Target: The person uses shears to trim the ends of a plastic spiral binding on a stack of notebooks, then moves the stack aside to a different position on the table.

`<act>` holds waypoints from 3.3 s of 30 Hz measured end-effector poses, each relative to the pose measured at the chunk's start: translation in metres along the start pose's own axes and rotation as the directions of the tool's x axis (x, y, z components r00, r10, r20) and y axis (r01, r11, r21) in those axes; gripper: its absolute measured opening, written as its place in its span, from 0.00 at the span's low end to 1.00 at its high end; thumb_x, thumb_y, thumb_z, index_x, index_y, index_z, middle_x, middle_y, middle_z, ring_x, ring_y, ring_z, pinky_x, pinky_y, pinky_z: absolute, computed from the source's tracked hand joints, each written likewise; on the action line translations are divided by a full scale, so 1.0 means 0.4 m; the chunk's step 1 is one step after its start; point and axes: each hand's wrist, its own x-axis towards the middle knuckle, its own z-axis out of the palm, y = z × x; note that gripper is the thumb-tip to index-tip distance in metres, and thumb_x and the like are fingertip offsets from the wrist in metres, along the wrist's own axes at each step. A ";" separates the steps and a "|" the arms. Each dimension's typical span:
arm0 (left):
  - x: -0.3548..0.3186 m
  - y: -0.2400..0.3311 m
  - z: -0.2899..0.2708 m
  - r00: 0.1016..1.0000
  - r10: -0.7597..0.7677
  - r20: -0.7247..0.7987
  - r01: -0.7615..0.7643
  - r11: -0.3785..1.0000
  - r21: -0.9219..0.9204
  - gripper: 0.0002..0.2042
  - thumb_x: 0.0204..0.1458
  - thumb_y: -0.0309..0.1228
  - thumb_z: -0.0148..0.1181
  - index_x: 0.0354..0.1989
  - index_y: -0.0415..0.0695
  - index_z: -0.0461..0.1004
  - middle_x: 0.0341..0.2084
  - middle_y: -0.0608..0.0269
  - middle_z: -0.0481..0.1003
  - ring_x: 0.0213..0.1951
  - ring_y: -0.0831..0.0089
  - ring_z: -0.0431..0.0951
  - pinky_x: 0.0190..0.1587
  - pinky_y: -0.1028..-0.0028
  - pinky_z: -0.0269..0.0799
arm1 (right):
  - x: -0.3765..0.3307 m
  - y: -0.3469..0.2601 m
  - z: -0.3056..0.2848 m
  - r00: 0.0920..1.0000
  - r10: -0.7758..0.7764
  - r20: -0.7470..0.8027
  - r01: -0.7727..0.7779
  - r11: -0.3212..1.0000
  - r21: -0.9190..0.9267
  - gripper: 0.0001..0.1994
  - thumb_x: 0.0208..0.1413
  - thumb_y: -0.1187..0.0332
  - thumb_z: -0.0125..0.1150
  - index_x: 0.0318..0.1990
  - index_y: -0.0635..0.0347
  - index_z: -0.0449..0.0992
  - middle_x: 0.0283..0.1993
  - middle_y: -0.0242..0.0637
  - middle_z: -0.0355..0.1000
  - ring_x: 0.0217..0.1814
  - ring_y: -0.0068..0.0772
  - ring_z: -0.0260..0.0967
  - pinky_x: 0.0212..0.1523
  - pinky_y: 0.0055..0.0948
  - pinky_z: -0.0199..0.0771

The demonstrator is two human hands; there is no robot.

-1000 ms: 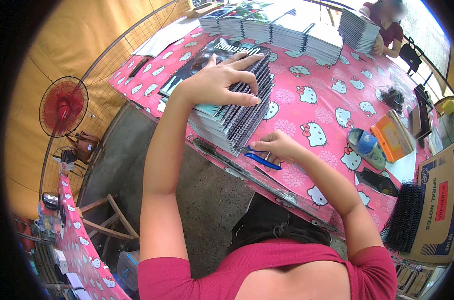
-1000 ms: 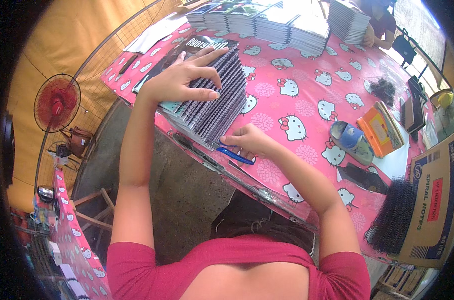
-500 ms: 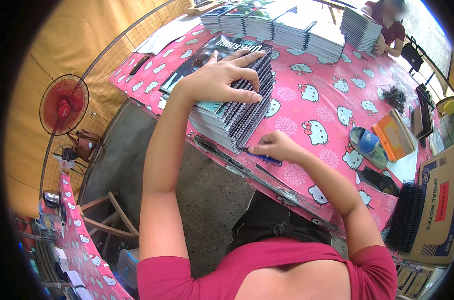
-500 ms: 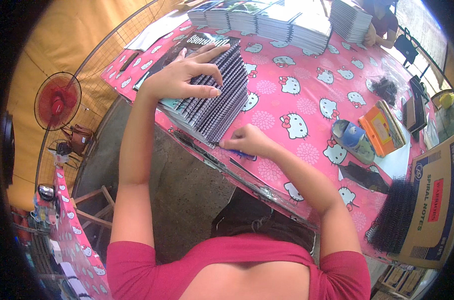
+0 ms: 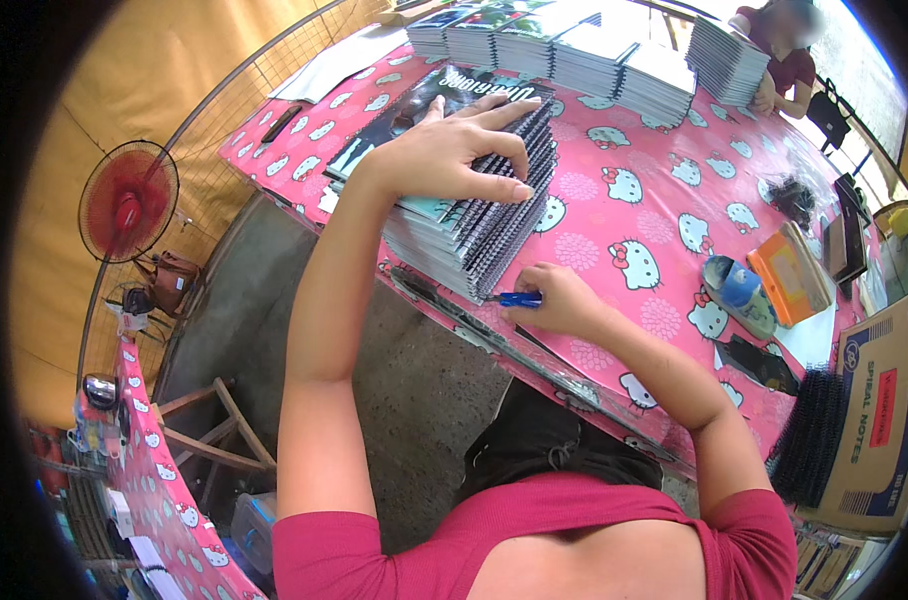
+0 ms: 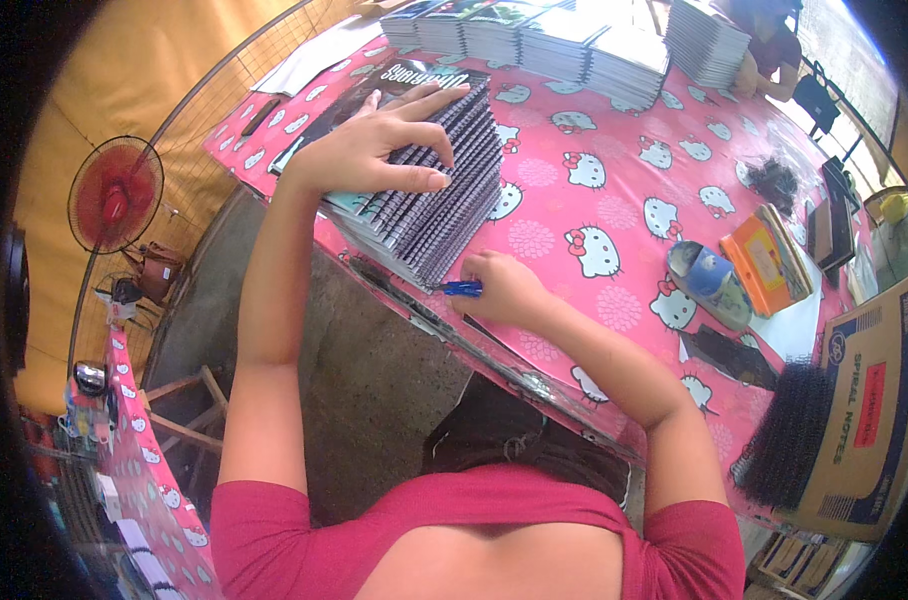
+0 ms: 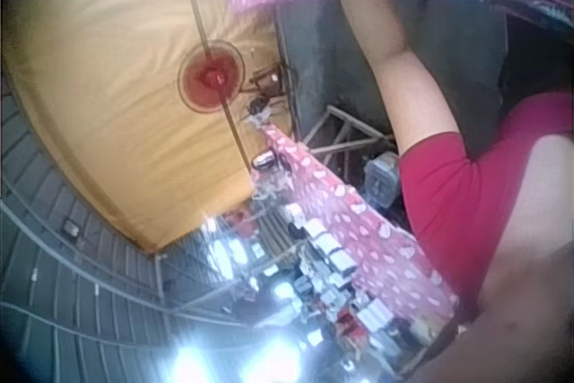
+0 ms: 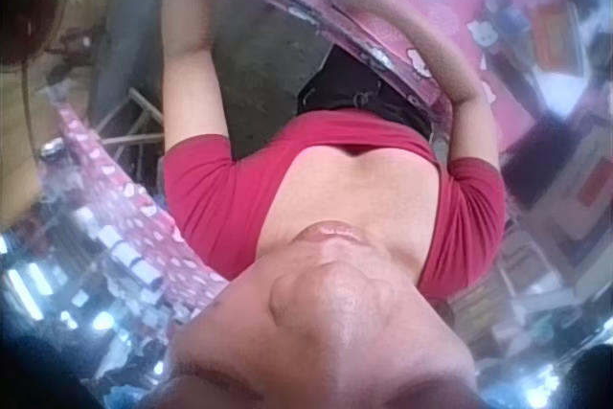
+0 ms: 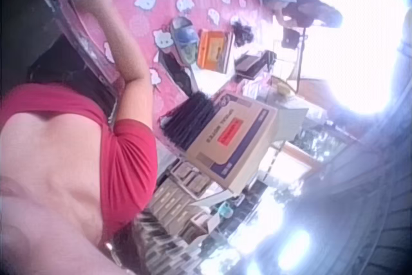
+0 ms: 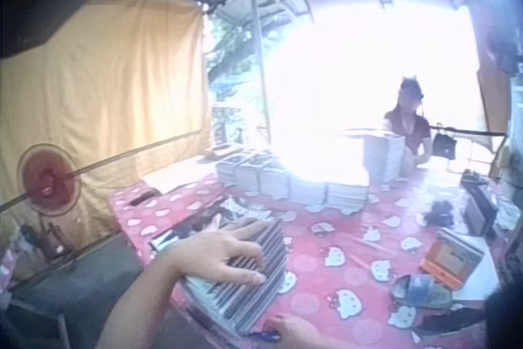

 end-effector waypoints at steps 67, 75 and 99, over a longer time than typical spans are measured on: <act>-0.095 -0.004 0.002 0.442 -0.258 -0.859 -0.058 0.947 -0.315 0.21 0.56 0.45 0.53 0.54 0.47 0.69 0.53 0.57 0.69 0.56 0.64 0.68 0.62 0.59 0.57 | -0.065 -0.066 -0.065 0.985 0.172 0.001 -0.150 0.860 -0.488 0.26 0.45 0.47 0.65 0.42 0.61 0.74 0.42 0.45 0.71 0.48 0.44 0.70 0.46 0.40 0.70; -0.411 -0.341 0.300 0.381 -0.912 0.148 -0.248 -0.256 -0.934 0.20 0.60 0.44 0.49 0.52 0.42 0.65 0.45 0.58 0.72 0.50 0.67 0.73 0.51 0.66 0.71 | -0.175 0.117 -0.068 0.919 -0.054 -0.391 -0.273 0.628 -0.728 0.36 0.52 0.45 0.59 0.59 0.64 0.62 0.52 0.47 0.65 0.55 0.43 0.63 0.53 0.39 0.62; -0.042 0.173 0.573 0.113 -0.966 0.233 -0.090 -0.243 -0.966 0.45 0.56 0.59 0.43 0.68 0.36 0.35 0.69 0.43 0.35 0.70 0.55 0.37 0.68 0.64 0.35 | 0.290 0.178 -0.111 0.946 0.311 -0.088 0.063 0.089 0.994 0.30 0.62 0.42 0.39 0.60 0.57 0.62 0.60 0.37 0.64 0.57 0.36 0.64 0.59 0.39 0.63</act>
